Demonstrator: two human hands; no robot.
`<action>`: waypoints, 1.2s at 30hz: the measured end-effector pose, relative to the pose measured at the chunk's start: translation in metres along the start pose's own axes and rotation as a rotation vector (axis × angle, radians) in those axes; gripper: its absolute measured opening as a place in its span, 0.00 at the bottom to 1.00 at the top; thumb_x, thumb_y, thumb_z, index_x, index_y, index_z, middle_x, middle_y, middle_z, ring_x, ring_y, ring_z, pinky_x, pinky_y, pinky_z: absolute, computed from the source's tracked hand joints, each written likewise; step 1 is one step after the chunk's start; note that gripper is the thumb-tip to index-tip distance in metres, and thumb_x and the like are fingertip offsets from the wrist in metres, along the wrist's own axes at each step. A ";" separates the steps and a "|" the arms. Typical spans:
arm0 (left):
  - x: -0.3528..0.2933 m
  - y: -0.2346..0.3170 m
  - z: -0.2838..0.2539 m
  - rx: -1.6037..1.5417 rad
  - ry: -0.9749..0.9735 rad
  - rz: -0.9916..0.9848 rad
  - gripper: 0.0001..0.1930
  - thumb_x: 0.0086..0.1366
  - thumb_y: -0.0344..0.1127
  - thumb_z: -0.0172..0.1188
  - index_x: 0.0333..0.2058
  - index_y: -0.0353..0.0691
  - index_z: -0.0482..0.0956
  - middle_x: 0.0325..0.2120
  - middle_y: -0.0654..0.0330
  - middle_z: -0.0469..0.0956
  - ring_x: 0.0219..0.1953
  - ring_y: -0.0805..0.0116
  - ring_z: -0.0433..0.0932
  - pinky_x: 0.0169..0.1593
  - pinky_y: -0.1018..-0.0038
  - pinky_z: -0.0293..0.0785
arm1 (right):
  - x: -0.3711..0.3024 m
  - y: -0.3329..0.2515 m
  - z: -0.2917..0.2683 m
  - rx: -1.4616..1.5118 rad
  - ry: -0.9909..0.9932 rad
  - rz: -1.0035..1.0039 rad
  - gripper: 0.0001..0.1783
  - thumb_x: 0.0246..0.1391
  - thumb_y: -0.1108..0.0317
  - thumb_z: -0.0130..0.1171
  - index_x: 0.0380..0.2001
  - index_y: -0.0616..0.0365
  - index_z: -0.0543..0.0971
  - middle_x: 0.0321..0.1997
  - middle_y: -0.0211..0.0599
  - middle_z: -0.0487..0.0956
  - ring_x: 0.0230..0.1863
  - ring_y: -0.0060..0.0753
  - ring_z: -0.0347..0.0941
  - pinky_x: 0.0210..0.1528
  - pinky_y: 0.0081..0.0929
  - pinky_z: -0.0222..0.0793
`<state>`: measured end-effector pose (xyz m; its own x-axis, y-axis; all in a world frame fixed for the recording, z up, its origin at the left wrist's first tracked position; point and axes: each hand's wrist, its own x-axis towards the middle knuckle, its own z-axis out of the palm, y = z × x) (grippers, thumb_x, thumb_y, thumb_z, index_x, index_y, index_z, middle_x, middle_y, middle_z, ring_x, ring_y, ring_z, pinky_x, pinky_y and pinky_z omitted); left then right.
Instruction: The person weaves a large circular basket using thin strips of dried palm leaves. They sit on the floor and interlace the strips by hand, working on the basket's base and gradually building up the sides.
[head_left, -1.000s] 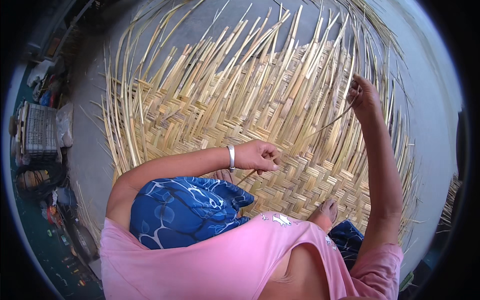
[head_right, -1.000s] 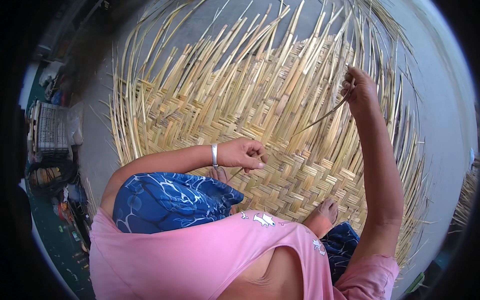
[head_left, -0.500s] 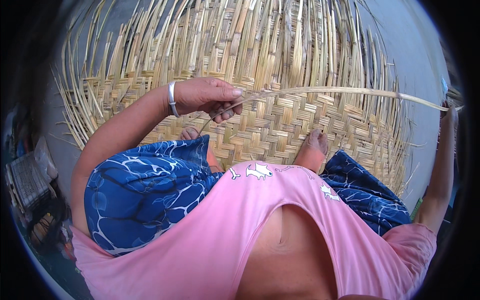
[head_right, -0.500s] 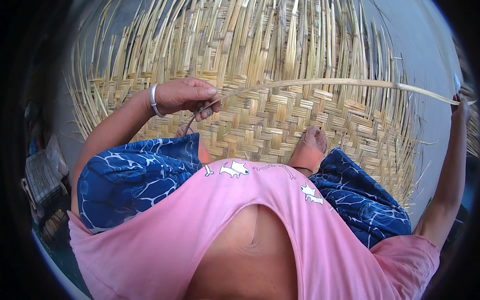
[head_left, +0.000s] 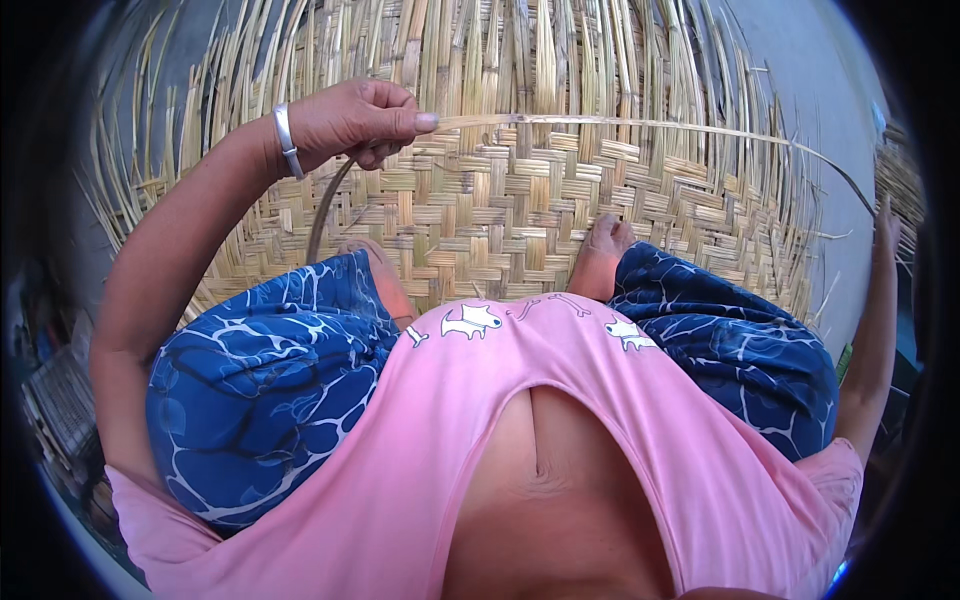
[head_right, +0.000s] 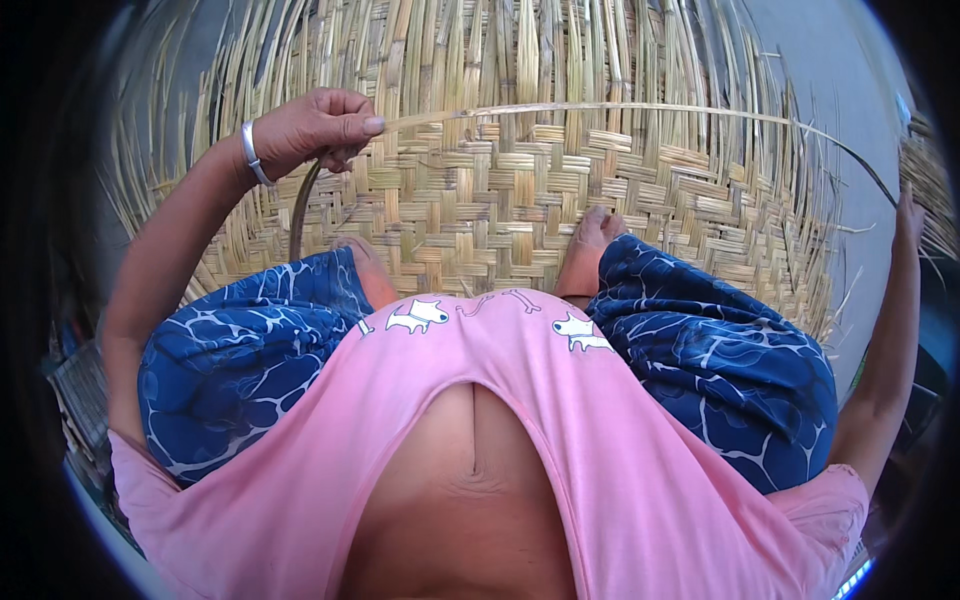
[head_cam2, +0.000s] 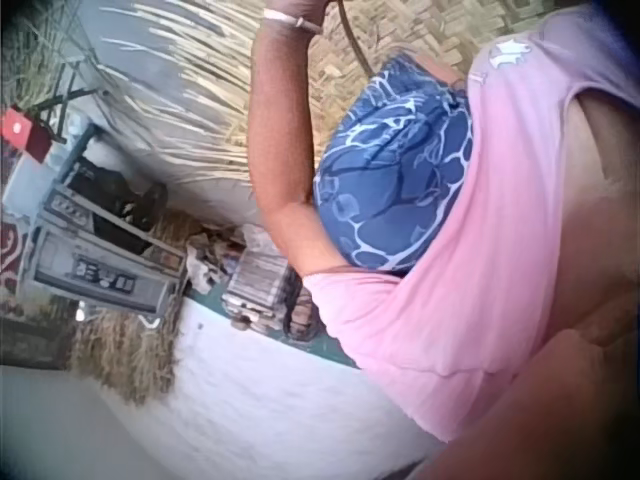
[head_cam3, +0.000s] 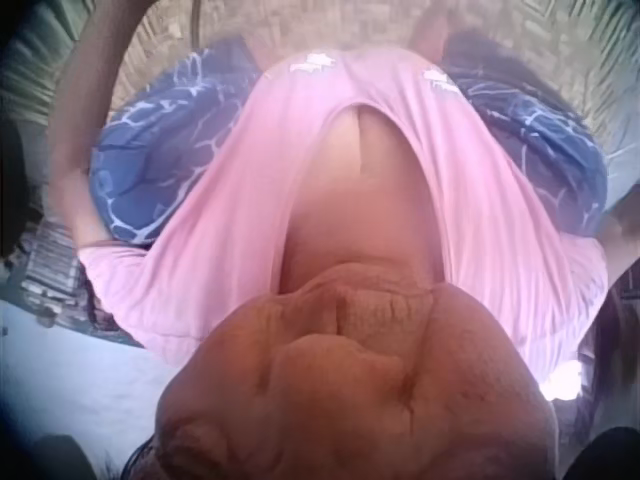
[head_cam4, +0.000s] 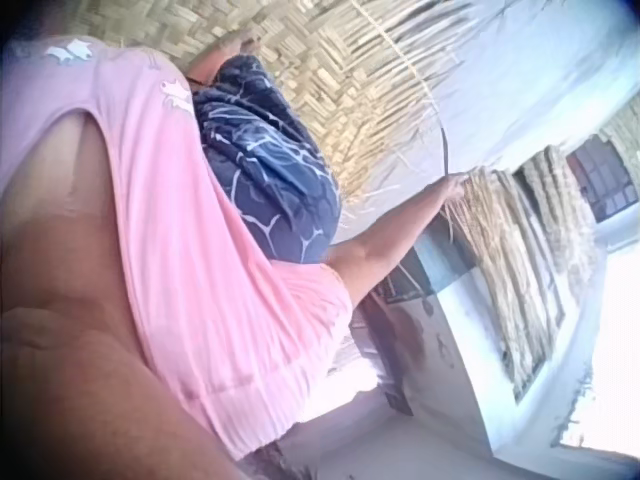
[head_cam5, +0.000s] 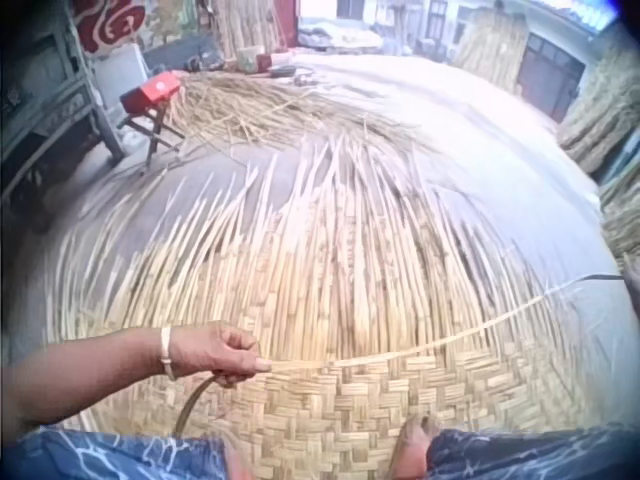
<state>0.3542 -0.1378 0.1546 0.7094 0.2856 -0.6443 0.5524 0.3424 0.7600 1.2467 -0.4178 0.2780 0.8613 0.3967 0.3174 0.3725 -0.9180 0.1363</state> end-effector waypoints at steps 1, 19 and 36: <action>-0.005 0.021 0.003 0.054 0.092 -0.007 0.17 0.58 0.47 0.62 0.20 0.44 0.69 0.12 0.70 0.65 0.14 0.82 0.62 0.20 0.83 0.59 | -0.045 -0.099 0.030 -0.189 0.024 -0.046 0.43 0.50 0.32 0.45 0.54 0.59 0.70 0.55 0.57 0.70 0.56 0.54 0.65 0.55 0.43 0.61; 0.027 0.011 -0.056 1.351 0.932 0.840 0.13 0.56 0.37 0.61 0.39 0.40 0.74 0.39 0.58 0.75 0.42 0.60 0.74 0.46 0.67 0.70 | -0.440 -0.430 -0.062 0.708 -1.347 -0.807 0.19 0.64 0.56 0.42 0.46 0.59 0.71 0.23 0.31 0.75 0.22 0.18 0.74 0.27 0.20 0.73; 0.030 -0.093 -0.119 0.493 0.926 -0.019 0.23 0.48 0.39 0.68 0.37 0.27 0.75 0.28 0.53 0.78 0.31 0.67 0.77 0.38 0.74 0.74 | -0.470 -0.469 -0.046 1.005 -1.418 -0.449 0.21 0.62 0.50 0.43 0.43 0.58 0.69 0.31 0.34 0.76 0.30 0.22 0.76 0.36 0.22 0.74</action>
<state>0.2723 -0.0543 0.0545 0.2014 0.9286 -0.3117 0.8249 0.0109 0.5652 0.6511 -0.1733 0.1086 0.0536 0.7844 -0.6179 0.2174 -0.6131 -0.7595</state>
